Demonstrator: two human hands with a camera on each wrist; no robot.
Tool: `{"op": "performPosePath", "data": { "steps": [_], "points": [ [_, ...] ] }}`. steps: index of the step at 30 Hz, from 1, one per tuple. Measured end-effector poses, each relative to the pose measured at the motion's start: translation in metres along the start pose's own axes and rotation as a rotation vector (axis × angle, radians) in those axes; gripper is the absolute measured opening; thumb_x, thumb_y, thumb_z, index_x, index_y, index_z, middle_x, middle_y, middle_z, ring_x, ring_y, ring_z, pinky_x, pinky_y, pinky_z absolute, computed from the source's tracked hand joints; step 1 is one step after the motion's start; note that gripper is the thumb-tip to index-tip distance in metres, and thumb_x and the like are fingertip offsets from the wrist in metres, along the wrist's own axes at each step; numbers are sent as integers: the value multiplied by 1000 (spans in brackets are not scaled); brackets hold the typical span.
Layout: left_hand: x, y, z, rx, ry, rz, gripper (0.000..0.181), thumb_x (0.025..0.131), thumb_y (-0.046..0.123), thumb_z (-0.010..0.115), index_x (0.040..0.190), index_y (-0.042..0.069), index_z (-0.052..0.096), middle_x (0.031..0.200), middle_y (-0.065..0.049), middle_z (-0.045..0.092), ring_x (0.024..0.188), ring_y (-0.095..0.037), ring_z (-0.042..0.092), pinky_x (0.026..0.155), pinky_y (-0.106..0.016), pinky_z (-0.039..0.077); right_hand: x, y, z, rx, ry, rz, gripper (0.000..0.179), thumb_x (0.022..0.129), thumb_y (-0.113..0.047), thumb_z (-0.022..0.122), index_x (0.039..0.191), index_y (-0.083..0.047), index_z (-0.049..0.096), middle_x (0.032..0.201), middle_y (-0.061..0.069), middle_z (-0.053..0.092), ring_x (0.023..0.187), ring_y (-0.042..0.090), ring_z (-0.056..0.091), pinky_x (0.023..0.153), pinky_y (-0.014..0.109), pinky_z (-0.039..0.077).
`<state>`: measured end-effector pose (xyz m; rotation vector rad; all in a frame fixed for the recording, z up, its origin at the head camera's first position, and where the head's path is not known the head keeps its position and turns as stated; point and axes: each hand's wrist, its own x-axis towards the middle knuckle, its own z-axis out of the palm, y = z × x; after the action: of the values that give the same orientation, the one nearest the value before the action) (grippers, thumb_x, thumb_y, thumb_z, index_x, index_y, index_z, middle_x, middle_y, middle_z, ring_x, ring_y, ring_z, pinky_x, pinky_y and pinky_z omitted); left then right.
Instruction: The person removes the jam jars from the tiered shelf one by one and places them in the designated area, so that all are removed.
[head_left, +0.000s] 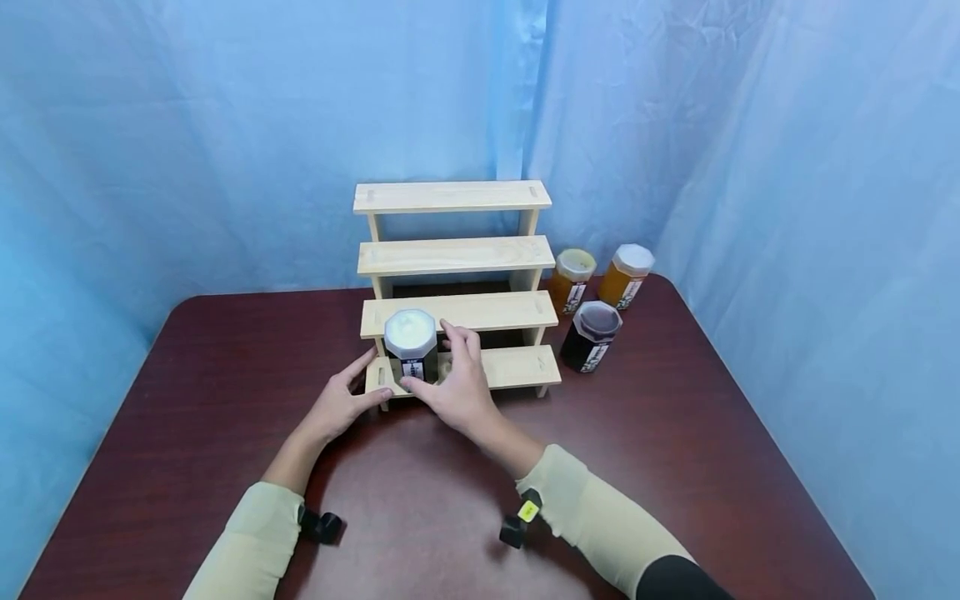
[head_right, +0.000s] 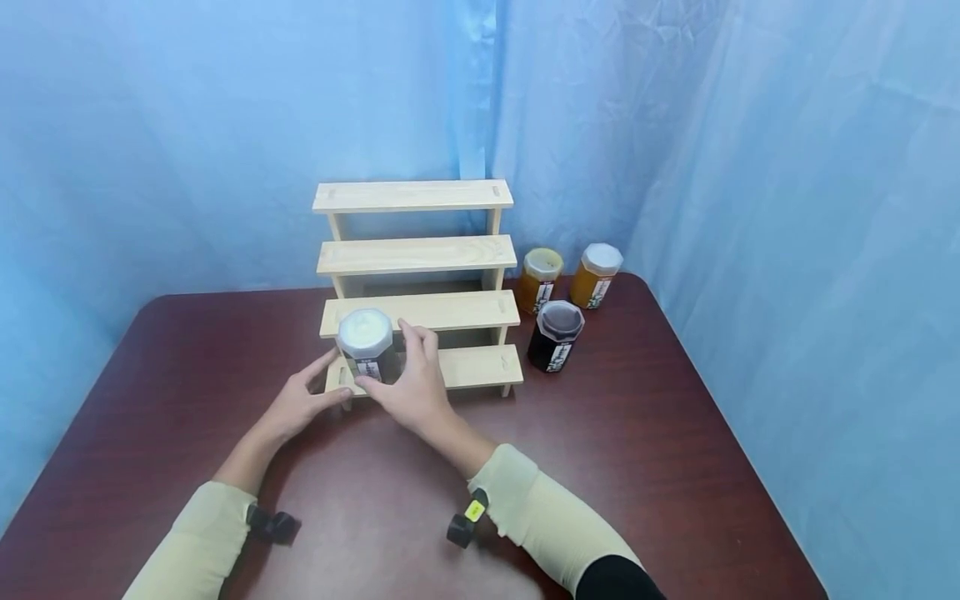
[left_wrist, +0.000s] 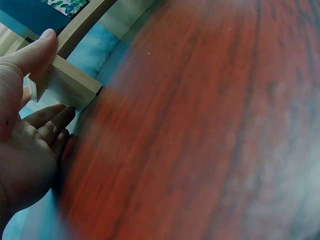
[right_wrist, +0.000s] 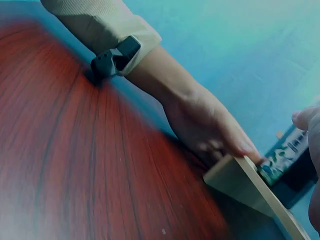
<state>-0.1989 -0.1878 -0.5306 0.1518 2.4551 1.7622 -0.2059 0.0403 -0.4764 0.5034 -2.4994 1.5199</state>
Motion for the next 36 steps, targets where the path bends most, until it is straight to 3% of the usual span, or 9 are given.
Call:
{"op": "performPosePath", "data": {
  "steps": [11, 20, 29, 36],
  "points": [
    [1, 1, 0, -14, -2, 27, 86, 91, 22, 78, 160, 7, 28, 160, -18, 33, 142, -34, 37, 110, -50, 35, 4, -10, 22, -73, 106, 6, 90, 73, -29, 91, 147, -5, 44, 128, 9, 43, 117, 23, 50, 100, 41, 44],
    [0, 2, 0, 8, -12, 6, 87, 92, 21, 77, 161, 7, 26, 161, -18, 31, 146, -35, 32, 113, -52, 32, 6, -7, 10, -67, 146, -34, 82, 68, -24, 92, 136, 0, 55, 122, 10, 53, 111, 24, 56, 96, 41, 47],
    [-13, 39, -3, 4, -31, -2, 82, 93, 14, 74, 159, 0, 26, 159, -25, 31, 147, -39, 28, 113, -52, 30, 11, -10, -47, -48, 179, -22, 79, 68, -23, 92, 135, -3, 57, 121, 8, 55, 112, 22, 53, 100, 43, 43],
    [-16, 41, -2, 0, -32, -15, 83, 93, 17, 75, 159, 3, 27, 158, -25, 32, 147, -39, 28, 112, -53, 30, 18, -1, -116, -117, 256, -61, 74, 66, -20, 93, 130, -1, 61, 115, 12, 57, 106, 24, 54, 92, 43, 45]
  ]
}}
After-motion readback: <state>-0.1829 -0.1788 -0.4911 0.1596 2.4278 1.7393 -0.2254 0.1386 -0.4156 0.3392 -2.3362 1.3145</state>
